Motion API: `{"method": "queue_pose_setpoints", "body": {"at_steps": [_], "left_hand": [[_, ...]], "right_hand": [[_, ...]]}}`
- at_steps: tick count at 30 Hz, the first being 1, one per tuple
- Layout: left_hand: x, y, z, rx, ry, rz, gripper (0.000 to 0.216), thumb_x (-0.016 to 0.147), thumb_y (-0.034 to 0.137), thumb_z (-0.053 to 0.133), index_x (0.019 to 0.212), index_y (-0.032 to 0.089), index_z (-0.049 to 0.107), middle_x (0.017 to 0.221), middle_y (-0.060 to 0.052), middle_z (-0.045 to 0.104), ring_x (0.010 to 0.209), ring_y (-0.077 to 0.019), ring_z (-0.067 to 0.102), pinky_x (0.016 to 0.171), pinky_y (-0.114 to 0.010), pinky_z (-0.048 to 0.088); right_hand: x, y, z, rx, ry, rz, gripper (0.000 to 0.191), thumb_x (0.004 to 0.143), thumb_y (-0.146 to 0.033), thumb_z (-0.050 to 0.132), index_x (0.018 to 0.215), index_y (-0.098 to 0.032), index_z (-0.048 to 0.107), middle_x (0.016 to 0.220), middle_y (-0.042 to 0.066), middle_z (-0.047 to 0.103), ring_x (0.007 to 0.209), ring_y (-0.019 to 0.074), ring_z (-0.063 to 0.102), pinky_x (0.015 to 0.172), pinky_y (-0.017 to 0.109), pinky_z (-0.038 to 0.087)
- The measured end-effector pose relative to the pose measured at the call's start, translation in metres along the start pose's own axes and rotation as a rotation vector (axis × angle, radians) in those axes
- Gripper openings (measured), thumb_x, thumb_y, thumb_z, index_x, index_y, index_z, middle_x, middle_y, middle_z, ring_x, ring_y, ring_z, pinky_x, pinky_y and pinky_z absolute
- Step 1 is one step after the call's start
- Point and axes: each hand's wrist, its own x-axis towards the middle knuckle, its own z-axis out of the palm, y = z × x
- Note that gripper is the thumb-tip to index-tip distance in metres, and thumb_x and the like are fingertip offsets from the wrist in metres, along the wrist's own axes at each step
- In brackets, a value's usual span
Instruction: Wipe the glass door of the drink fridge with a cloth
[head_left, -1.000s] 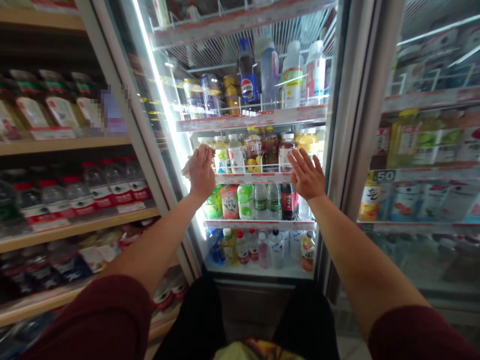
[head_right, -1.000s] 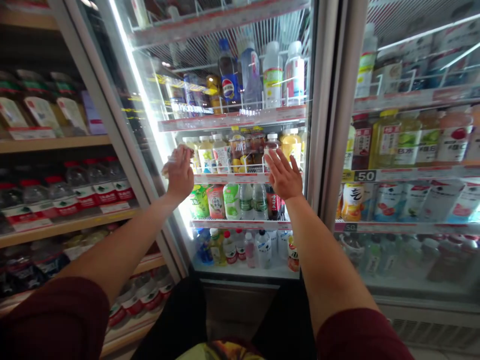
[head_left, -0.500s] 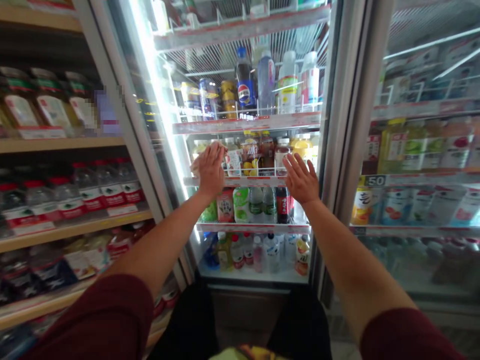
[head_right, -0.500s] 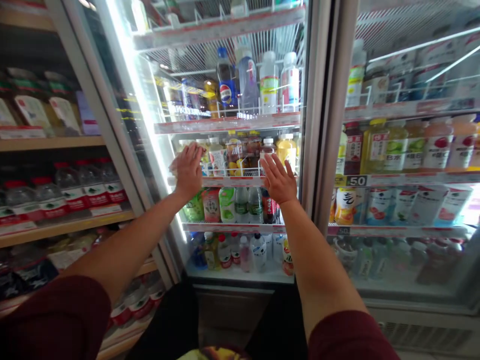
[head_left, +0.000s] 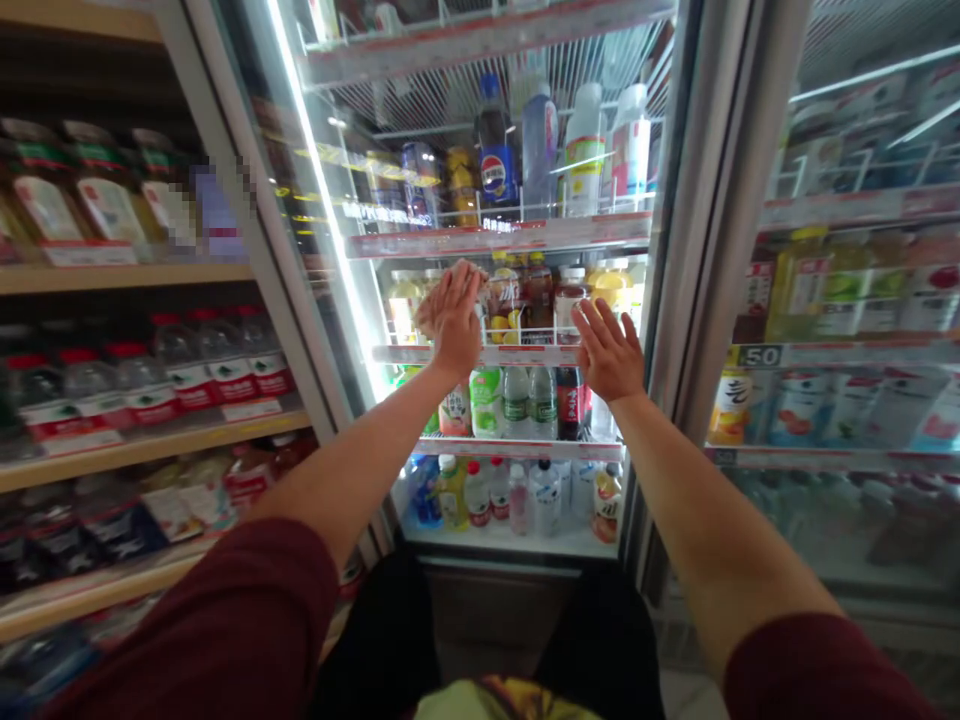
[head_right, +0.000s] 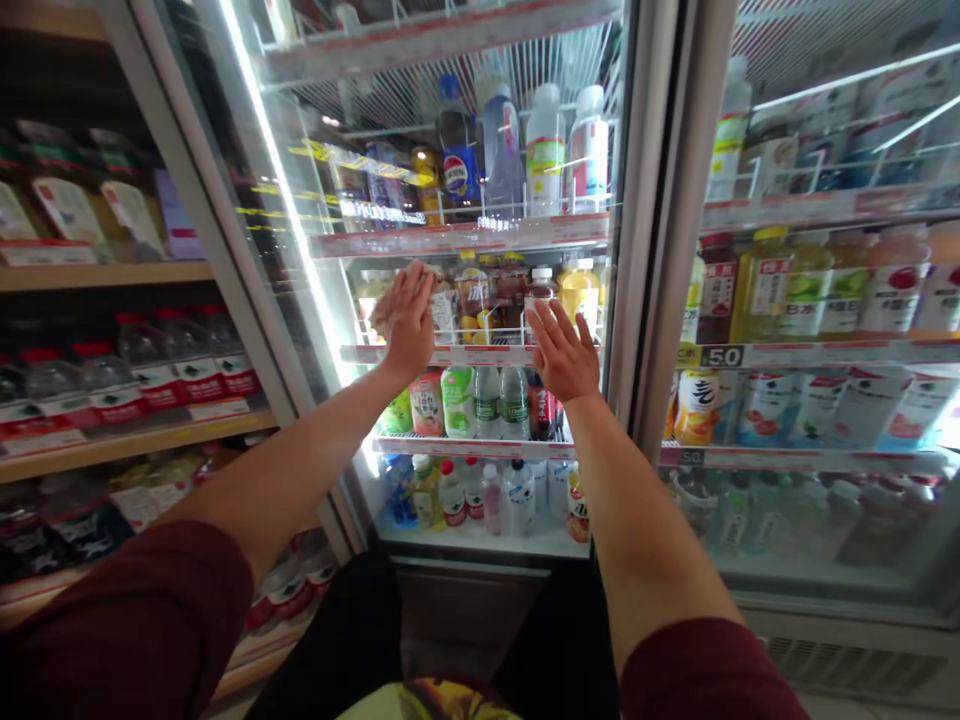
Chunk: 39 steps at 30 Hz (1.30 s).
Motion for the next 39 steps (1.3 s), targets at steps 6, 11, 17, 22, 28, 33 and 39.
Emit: {"method": "queue_pose_setpoints", "body": {"at_steps": [6, 11, 17, 22, 28, 33, 39], "left_hand": [[-0.030, 0.038, 0.015, -0.018, -0.158, 0.102, 0.066, 0.098, 0.006, 0.040, 0.161, 0.022, 0.051, 0.170, -0.006, 0.045, 0.166, -0.0277, 0.023, 0.137, -0.058, 0.023], [-0.018, 0.057, 0.022, -0.061, -0.241, 0.174, 0.066, 0.100, 0.007, 0.037, 0.163, 0.023, 0.048, 0.170, -0.005, 0.045, 0.165, -0.0254, 0.026, 0.137, -0.055, 0.021], [0.010, 0.076, 0.037, -0.077, -0.203, 0.106, 0.065, 0.102, 0.010, 0.033, 0.165, 0.020, 0.043, 0.173, -0.008, 0.039, 0.167, -0.0258, 0.018, 0.139, -0.054, 0.014], [-0.024, 0.113, 0.053, -0.162, -0.341, 0.267, 0.069, 0.107, 0.024, 0.041, 0.173, 0.021, 0.021, 0.177, -0.010, 0.030, 0.169, -0.0253, 0.008, 0.139, -0.053, 0.011], [-0.030, 0.143, 0.050, -0.259, -0.314, 0.253, 0.080, 0.111, 0.038, 0.044, 0.174, 0.030, -0.003, 0.182, -0.008, -0.006, 0.169, -0.0268, -0.006, 0.137, -0.054, 0.016], [-0.024, 0.119, 0.017, -0.205, -0.358, 0.305, 0.070, 0.112, 0.037, 0.041, 0.174, 0.033, 0.008, 0.183, -0.005, 0.003, 0.169, -0.0226, 0.009, 0.134, -0.050, 0.028], [-0.018, 0.026, -0.011, 0.019, -0.241, 0.212, 0.059, 0.109, 0.035, 0.044, 0.167, 0.028, 0.039, 0.176, -0.007, 0.032, 0.168, -0.0250, 0.014, 0.139, -0.053, 0.011]], "right_hand": [[0.000, -0.001, 0.001, -0.021, 0.025, -0.023, 0.058, 0.105, -0.020, 0.045, 0.162, -0.023, 0.049, 0.166, 0.006, 0.050, 0.159, 0.0236, 0.041, 0.133, 0.049, 0.027], [0.000, 0.000, 0.001, -0.015, 0.036, -0.025, 0.056, 0.106, -0.021, 0.044, 0.162, -0.022, 0.049, 0.165, 0.007, 0.051, 0.158, 0.0236, 0.041, 0.133, 0.049, 0.028], [0.000, -0.001, 0.000, 0.039, -0.022, 0.031, 0.059, 0.108, -0.023, 0.039, 0.166, -0.023, 0.042, 0.168, 0.008, 0.048, 0.160, 0.0241, 0.038, 0.134, 0.052, 0.027], [-0.002, 0.003, 0.001, 0.042, -0.013, 0.007, 0.061, 0.110, -0.038, 0.039, 0.168, -0.018, 0.038, 0.167, 0.011, 0.048, 0.161, 0.0237, 0.037, 0.134, 0.049, 0.027], [-0.004, 0.005, -0.001, 0.018, -0.011, -0.009, 0.059, 0.110, -0.037, 0.038, 0.167, -0.023, 0.039, 0.168, 0.008, 0.048, 0.161, 0.0217, 0.037, 0.134, 0.045, 0.028], [-0.002, 0.000, -0.005, 0.015, -0.040, 0.013, 0.054, 0.108, -0.044, 0.051, 0.160, -0.030, 0.052, 0.170, 0.006, 0.045, 0.161, 0.0258, 0.036, 0.133, 0.050, 0.028], [-0.001, 0.000, -0.003, 0.039, -0.046, 0.014, 0.054, 0.104, -0.043, 0.056, 0.155, -0.026, 0.057, 0.169, 0.008, 0.046, 0.160, 0.0293, 0.038, 0.133, 0.054, 0.027]]}}
